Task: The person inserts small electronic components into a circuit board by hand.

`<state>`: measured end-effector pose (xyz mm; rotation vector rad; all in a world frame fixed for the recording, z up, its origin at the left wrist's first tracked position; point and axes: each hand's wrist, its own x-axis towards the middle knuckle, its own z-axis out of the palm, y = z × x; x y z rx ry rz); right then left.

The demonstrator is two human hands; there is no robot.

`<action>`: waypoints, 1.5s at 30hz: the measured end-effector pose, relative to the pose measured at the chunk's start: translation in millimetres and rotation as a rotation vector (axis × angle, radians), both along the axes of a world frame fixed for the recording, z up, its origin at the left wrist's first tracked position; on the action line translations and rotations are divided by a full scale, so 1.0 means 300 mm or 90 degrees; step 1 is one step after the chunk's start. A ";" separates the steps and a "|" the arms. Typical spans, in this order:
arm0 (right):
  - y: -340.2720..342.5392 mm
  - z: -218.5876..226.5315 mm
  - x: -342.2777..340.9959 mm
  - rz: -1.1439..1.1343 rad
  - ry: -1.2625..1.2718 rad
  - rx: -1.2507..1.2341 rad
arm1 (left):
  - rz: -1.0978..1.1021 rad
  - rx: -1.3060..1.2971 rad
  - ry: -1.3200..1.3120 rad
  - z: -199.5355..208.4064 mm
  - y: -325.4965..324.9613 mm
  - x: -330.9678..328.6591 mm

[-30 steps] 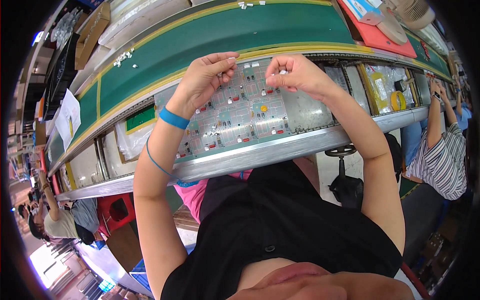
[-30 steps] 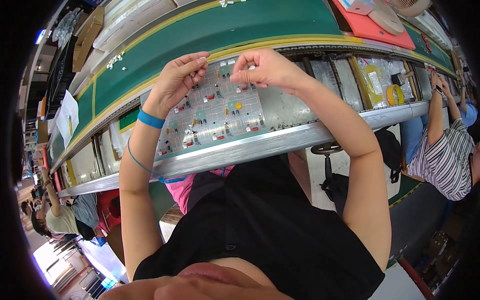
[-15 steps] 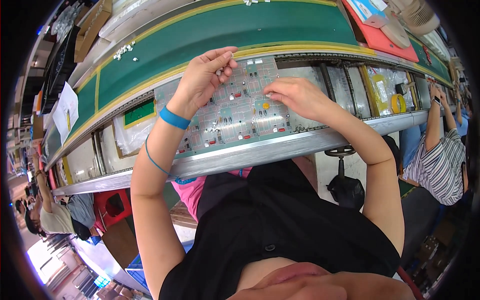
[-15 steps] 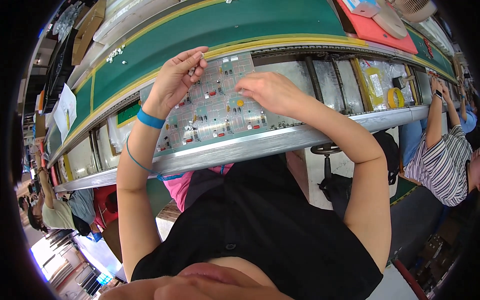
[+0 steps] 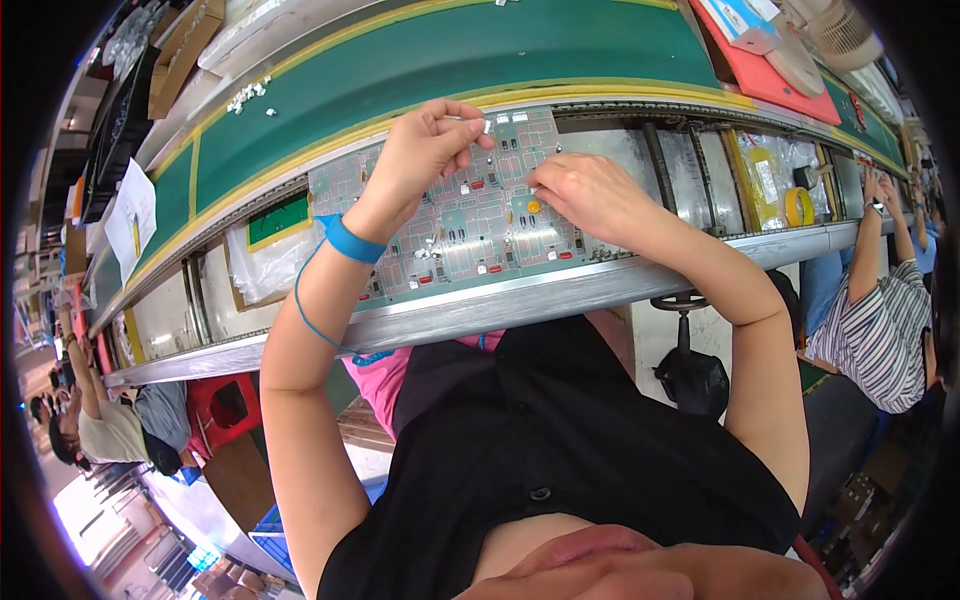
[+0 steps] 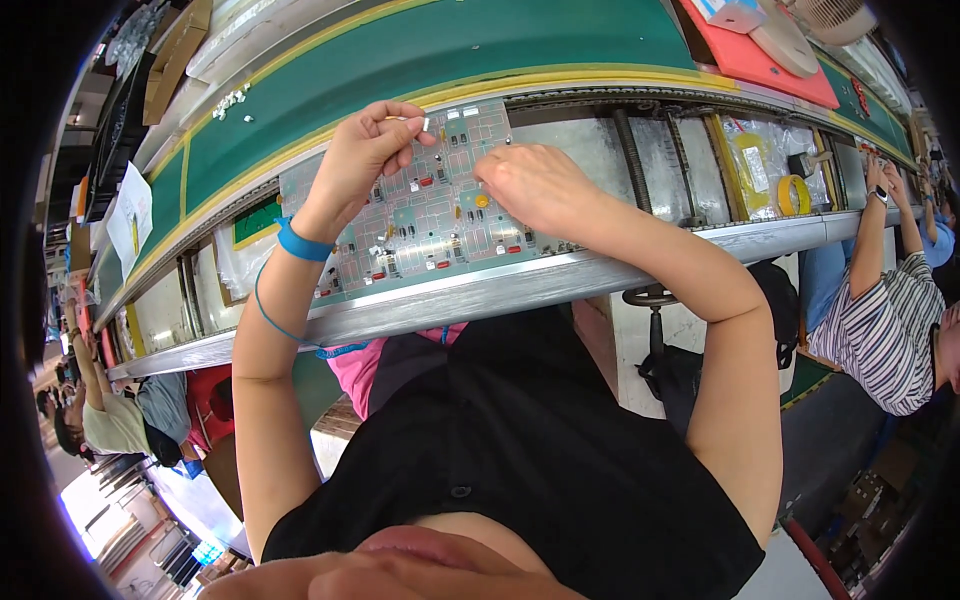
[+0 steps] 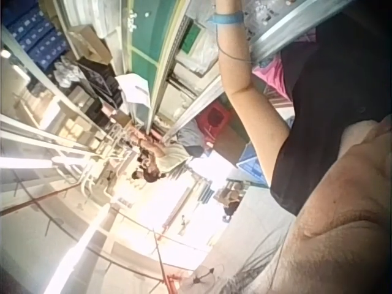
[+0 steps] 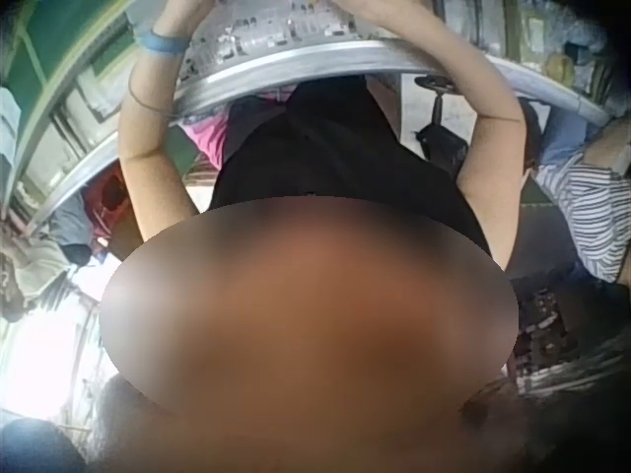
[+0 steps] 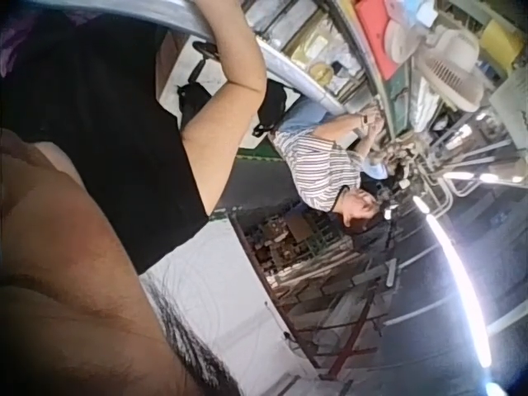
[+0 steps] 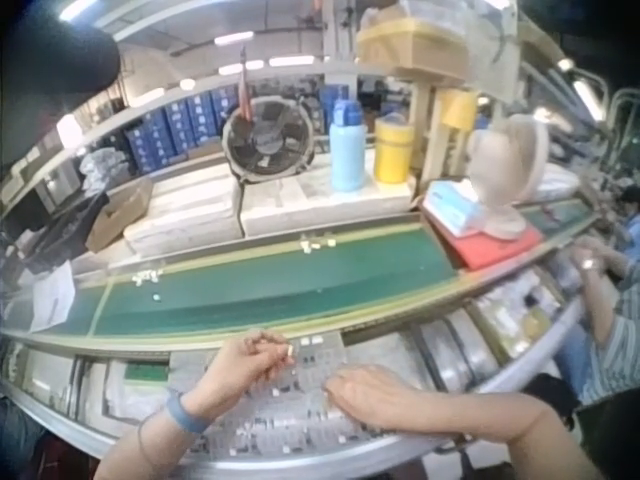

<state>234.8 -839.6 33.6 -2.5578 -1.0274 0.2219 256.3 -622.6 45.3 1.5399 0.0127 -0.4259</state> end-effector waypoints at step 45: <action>-0.059 0.010 0.114 -0.254 0.673 0.620 | -0.036 -0.147 0.101 0.046 0.083 -0.027</action>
